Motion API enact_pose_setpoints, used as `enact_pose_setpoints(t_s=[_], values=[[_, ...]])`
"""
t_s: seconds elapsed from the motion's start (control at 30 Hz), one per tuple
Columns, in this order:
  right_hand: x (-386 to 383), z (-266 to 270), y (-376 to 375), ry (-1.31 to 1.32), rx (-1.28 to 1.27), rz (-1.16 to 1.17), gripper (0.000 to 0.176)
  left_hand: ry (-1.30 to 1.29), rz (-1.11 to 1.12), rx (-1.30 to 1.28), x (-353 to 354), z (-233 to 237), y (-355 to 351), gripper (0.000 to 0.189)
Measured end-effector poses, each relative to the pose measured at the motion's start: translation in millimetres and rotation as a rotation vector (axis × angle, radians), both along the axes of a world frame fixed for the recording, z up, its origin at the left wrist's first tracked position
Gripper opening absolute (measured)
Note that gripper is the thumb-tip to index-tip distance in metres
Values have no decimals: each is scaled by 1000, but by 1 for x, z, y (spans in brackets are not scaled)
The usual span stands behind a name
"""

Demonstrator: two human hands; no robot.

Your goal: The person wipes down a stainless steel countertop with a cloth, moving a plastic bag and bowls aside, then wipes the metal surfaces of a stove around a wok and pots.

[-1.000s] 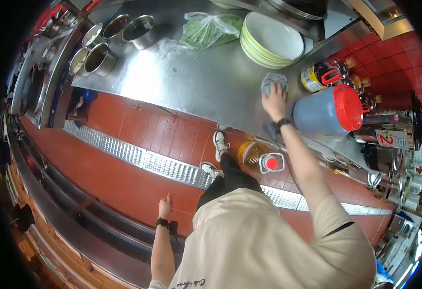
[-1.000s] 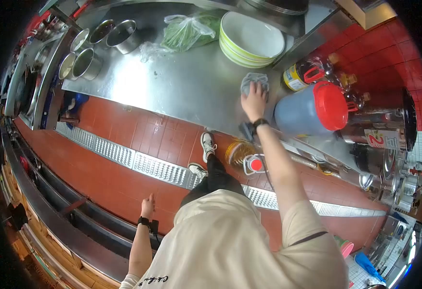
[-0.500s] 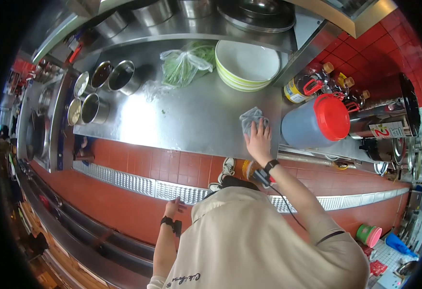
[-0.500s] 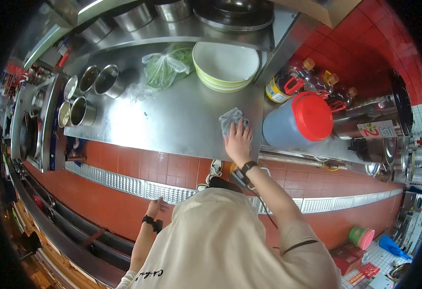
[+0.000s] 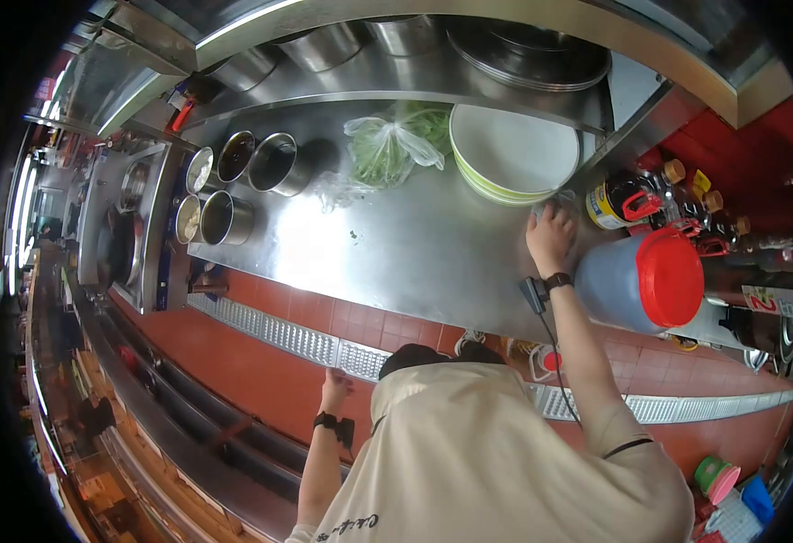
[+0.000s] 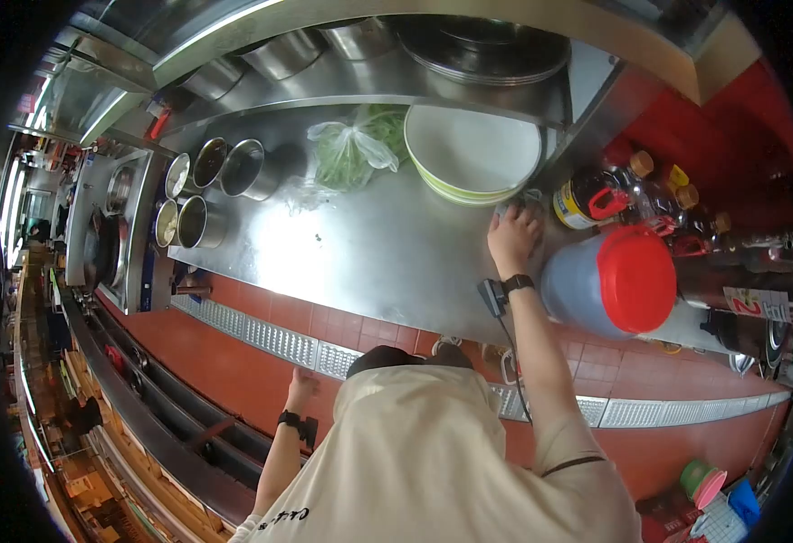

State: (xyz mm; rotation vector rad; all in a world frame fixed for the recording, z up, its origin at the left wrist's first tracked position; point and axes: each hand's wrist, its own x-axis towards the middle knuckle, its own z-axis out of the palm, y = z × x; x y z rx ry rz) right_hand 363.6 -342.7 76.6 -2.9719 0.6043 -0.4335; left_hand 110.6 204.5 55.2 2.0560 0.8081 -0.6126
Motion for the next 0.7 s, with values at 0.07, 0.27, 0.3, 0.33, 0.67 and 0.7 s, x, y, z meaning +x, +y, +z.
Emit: enact_pose_setpoints(t_s=[0.07,0.27,0.3,0.33,0.67,0.7], values=[[0,3,1,20,23,-6,50,-5,62,-17,-4,-4,8,32],[1,6,0,96,25,-28,49,137,183,-143,17,-18,44,35],[2,8,0,92,19,-30,49,149,109,-135,33,-16,44,33],[2,11,0,150,25,-31,49,161,32,-126,51,-15,44,30],[-26,10,35,115,93,-77,46,107,-781,-205,182,59,65,22],[-32,12,44,123,80,-77,46,28,-927,-235,193,77,65,22]])
